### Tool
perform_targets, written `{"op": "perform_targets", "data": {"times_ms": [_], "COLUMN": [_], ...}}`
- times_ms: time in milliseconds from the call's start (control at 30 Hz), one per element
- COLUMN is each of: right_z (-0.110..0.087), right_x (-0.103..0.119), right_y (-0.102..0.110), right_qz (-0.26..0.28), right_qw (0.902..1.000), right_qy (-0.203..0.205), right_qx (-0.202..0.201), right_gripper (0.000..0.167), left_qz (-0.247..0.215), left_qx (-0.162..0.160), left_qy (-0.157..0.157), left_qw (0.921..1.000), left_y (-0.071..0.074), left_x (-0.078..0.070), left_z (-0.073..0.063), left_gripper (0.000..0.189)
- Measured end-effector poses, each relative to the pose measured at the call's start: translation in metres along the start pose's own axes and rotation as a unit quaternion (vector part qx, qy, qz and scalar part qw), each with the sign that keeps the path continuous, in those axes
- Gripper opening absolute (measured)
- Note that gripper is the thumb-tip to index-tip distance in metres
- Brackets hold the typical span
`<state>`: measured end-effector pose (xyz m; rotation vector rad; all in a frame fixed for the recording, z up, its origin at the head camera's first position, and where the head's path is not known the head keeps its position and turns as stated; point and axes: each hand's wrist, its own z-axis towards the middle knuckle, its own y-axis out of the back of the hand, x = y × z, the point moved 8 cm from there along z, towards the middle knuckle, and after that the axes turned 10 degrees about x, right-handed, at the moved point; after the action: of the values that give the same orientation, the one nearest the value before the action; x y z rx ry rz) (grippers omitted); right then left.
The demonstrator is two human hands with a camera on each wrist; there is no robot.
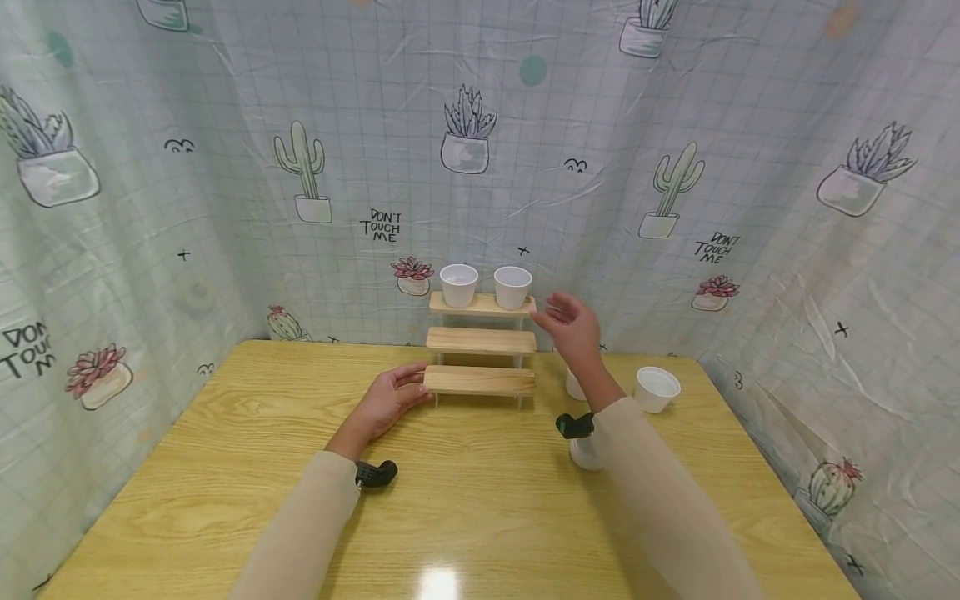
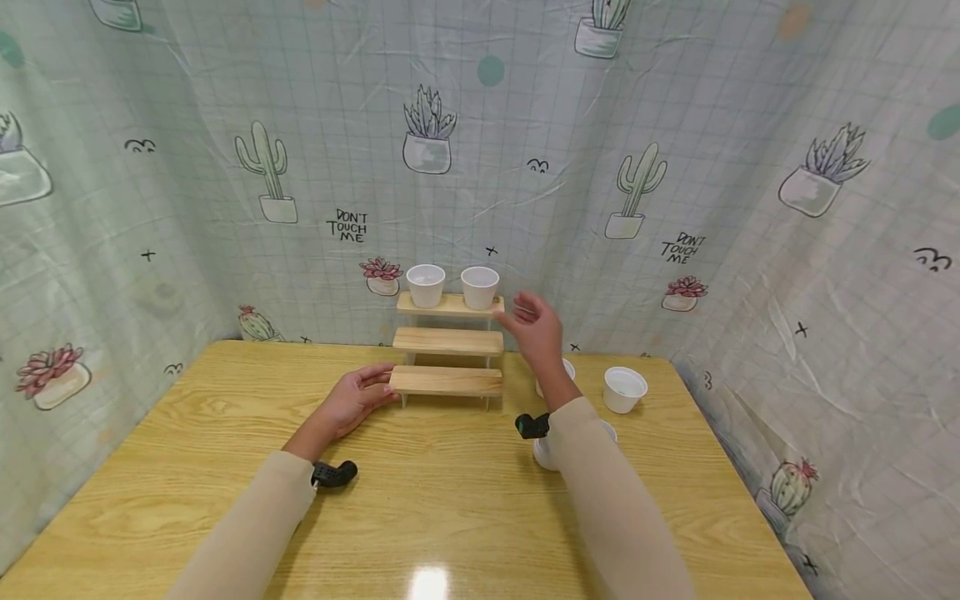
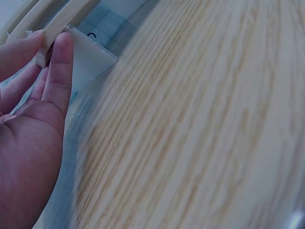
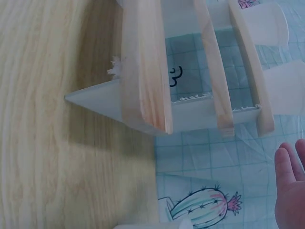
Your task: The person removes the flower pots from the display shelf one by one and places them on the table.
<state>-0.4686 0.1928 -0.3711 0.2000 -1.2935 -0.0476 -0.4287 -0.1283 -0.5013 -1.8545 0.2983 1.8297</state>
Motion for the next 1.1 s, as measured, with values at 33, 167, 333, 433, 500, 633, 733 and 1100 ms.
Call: {"op": "perform_targets", "data": {"times_ms": [33,167,333,433,500,633,733,1100], "right_z": [-0.002,-0.011,-0.024,-0.031,-0.036,-0.046,-0.055,-0.092], "right_x": [0.0,0.001,0.003,0.003,0.003,0.002,-0.002,-0.01], "right_y": [0.001,0.003,0.007,0.009,0.009,0.011,0.012,0.018], "right_qz": [0.0,-0.007,-0.027,-0.029,-0.023,-0.005,0.0,0.012], "right_qw": [1.0,0.9999,0.9994,0.9993,0.9994,0.9998,0.9998,0.9991], "right_qy": [0.0,0.006,0.017,0.016,0.014,0.008,0.002,-0.007], "right_qx": [-0.002,-0.007,-0.015,-0.019,-0.019,-0.019,-0.021,-0.039], "right_gripper": [0.07,0.069,0.067,0.062,0.059,0.057,0.055,0.051], "left_qz": [-0.001,0.003,0.003,0.001,-0.003,-0.003,-0.004,-0.003], "left_qx": [-0.001,0.001,-0.004,-0.007,-0.008,-0.008,-0.009,-0.002], "left_qy": [0.001,0.0,-0.003,-0.004,-0.004,-0.004,-0.002,-0.008], "left_qw": [1.0,1.0,1.0,1.0,1.0,1.0,1.0,1.0], "left_y": [0.0,0.001,0.003,0.004,0.004,0.004,0.003,0.003], "left_x": [0.0,0.0,0.0,0.001,0.001,0.001,0.001,0.002], "left_z": [0.0,-0.001,-0.001,-0.001,-0.001,-0.001,-0.002,0.0], "left_gripper": [0.06,0.061,0.06,0.059,0.058,0.059,0.058,0.06]}}
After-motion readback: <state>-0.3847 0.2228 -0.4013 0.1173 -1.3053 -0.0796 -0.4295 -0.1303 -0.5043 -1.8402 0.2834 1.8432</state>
